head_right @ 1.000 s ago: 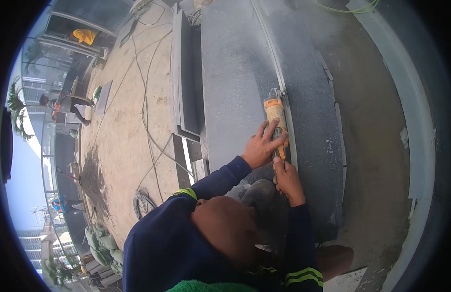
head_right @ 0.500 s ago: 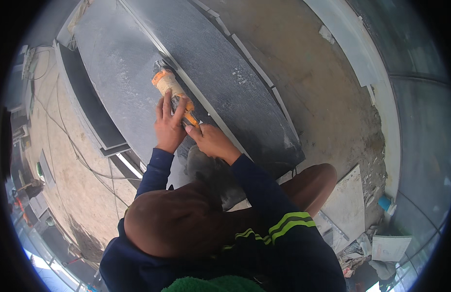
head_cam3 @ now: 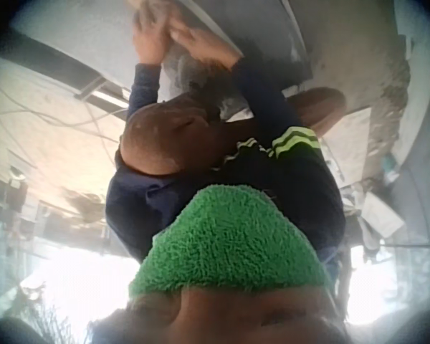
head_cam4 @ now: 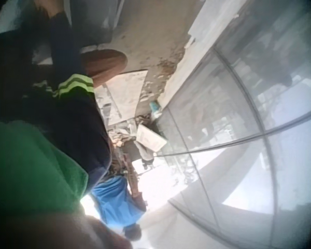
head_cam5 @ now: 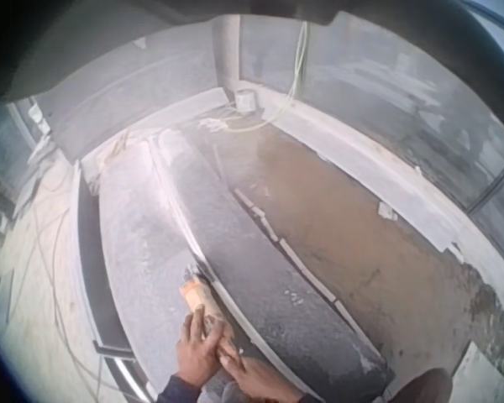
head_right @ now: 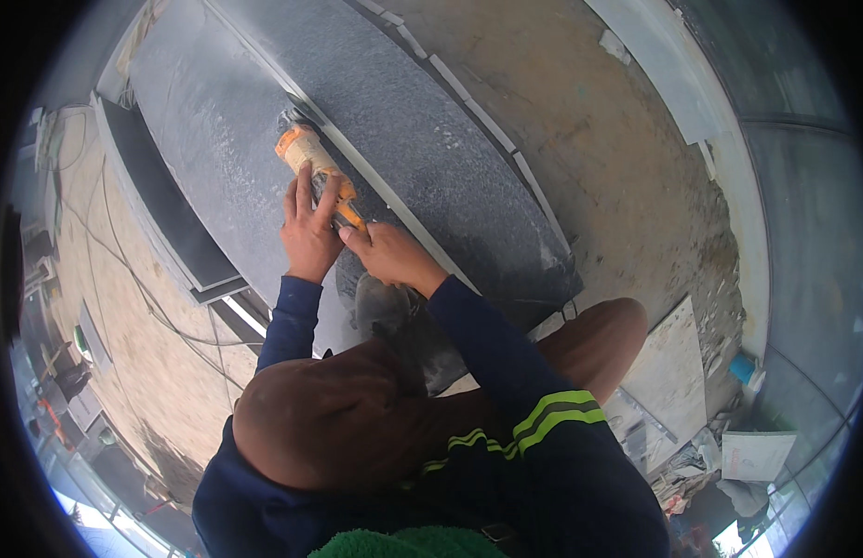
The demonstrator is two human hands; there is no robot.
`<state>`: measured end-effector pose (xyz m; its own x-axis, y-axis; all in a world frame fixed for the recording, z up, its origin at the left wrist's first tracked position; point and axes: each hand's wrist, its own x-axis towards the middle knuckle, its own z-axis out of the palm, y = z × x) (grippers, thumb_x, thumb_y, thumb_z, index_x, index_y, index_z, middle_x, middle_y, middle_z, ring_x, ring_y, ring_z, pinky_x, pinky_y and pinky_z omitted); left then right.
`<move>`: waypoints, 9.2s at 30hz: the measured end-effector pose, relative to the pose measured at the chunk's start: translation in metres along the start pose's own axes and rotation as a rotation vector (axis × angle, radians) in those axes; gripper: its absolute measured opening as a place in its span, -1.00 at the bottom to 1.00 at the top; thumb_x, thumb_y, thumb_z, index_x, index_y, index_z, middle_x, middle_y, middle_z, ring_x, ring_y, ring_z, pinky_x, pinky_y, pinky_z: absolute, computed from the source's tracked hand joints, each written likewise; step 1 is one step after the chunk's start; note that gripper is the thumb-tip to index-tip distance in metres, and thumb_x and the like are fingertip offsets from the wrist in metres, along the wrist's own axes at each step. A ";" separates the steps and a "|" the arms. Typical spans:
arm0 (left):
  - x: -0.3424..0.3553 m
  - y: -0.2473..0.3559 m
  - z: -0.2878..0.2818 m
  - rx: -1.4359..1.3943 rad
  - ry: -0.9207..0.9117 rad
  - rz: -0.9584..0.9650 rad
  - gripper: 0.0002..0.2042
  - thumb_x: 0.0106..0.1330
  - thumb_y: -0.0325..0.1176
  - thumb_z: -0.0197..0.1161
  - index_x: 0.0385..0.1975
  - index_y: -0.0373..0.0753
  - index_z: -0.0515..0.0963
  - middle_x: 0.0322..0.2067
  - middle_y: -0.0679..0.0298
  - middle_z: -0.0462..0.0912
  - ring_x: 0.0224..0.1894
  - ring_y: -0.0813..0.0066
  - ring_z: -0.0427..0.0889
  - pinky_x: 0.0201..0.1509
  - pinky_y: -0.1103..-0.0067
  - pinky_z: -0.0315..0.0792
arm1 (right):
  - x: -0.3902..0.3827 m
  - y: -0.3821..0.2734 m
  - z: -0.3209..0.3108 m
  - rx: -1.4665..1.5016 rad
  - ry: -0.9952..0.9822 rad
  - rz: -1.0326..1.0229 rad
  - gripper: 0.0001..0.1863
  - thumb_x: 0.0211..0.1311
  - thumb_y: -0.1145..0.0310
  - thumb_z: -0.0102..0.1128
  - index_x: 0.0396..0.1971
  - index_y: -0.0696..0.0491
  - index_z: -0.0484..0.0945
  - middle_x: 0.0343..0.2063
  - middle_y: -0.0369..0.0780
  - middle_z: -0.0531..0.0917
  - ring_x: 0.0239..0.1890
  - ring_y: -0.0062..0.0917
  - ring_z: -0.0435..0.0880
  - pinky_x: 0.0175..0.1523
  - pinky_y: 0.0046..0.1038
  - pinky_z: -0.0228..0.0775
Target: The person uses an angle grinder to grind the edge of a large stone slab. The person holds the tool with both hands and moves it along the slab's edge, generating dust. Other workers are visible nearby.
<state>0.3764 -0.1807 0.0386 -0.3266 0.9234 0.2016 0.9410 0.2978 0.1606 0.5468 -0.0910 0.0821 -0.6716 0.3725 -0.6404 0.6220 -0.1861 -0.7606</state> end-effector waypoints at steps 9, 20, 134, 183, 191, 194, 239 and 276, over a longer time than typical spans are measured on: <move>0.014 -0.020 0.010 0.000 0.016 0.044 -0.17 0.07 -0.27 0.67 0.46 0.27 0.54 0.59 0.02 0.38 0.45 -0.22 0.54 0.19 0.16 0.78 | 0.026 -0.001 0.003 0.053 -0.008 0.036 -0.31 0.73 -0.24 -0.03 -0.26 0.18 0.58 -0.60 -0.20 0.58 -0.70 -0.48 0.55 -0.57 -0.34 0.38; -0.014 0.012 -0.006 -0.037 -0.002 0.022 -0.22 0.11 -0.28 0.64 0.44 0.27 0.58 0.61 0.02 0.34 0.45 -0.25 0.51 0.18 0.17 0.77 | -0.017 0.013 0.004 0.049 -0.016 0.050 -0.32 0.73 -0.23 -0.02 -0.28 0.17 0.57 -0.60 -0.21 0.58 -0.68 -0.46 0.56 -0.54 -0.34 0.39; -0.004 0.004 -0.005 -0.041 0.027 0.028 -0.26 0.09 -0.29 0.62 0.38 0.24 0.59 0.54 -0.06 0.43 0.39 -0.22 0.59 0.22 0.17 0.72 | -0.008 0.004 -0.001 0.067 -0.062 0.057 -0.32 0.73 -0.26 -0.05 -0.24 0.15 0.58 -0.59 -0.25 0.57 -0.70 -0.57 0.52 -0.59 -0.43 0.35; -0.016 0.016 -0.015 -0.126 0.012 0.007 -0.29 0.10 -0.27 0.62 0.36 0.21 0.62 0.53 -0.01 0.44 0.53 -0.22 0.49 0.25 0.16 0.75 | -0.030 0.001 0.002 0.081 -0.061 0.130 -0.33 0.71 -0.27 0.00 -0.18 0.16 0.60 -0.56 -0.26 0.58 -0.69 -0.61 0.53 -0.61 -0.48 0.34; -0.006 0.007 -0.006 -0.071 0.025 0.021 -0.33 0.19 -0.30 0.57 0.38 0.24 0.61 0.53 -0.01 0.44 0.51 -0.20 0.51 0.20 0.20 0.77 | -0.018 -0.012 -0.006 0.024 -0.071 0.136 -0.31 0.60 -0.22 0.25 -0.17 0.28 0.55 -0.51 -0.08 0.71 -0.55 -0.27 0.76 -0.35 -0.21 0.65; -0.004 0.006 -0.001 -0.051 0.026 0.033 -0.31 0.18 -0.28 0.60 0.38 0.27 0.60 0.53 0.00 0.44 0.51 -0.19 0.52 0.18 0.23 0.78 | -0.010 0.020 0.012 -0.322 0.212 -0.238 -0.37 0.47 -0.10 0.44 -0.07 0.28 0.52 -0.35 0.10 0.80 -0.28 0.01 0.88 -0.07 -0.03 0.72; -0.029 0.028 -0.016 -0.067 -0.005 0.022 -0.30 0.13 -0.35 0.59 0.35 0.30 0.60 0.57 0.00 0.39 0.48 -0.22 0.52 -0.02 0.27 0.84 | -0.048 0.005 0.012 -0.423 0.080 0.055 -0.53 0.25 0.31 0.35 0.06 0.30 0.54 -0.16 0.27 0.80 -0.01 0.21 0.82 0.17 0.13 0.63; -0.027 0.023 -0.012 -0.071 -0.027 0.032 -0.28 0.10 -0.30 0.63 0.35 0.28 0.61 0.56 -0.04 0.39 0.47 -0.23 0.53 -0.01 0.25 0.84 | -0.043 0.000 0.008 -0.377 0.048 0.101 -0.52 0.22 0.32 0.35 0.06 0.32 0.58 -0.12 0.26 0.81 0.02 0.20 0.82 0.17 0.08 0.64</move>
<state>0.4057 -0.2018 0.0479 -0.2935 0.9386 0.1812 0.9419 0.2515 0.2226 0.5719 -0.1145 0.1086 -0.5851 0.4134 -0.6977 0.7945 0.1195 -0.5954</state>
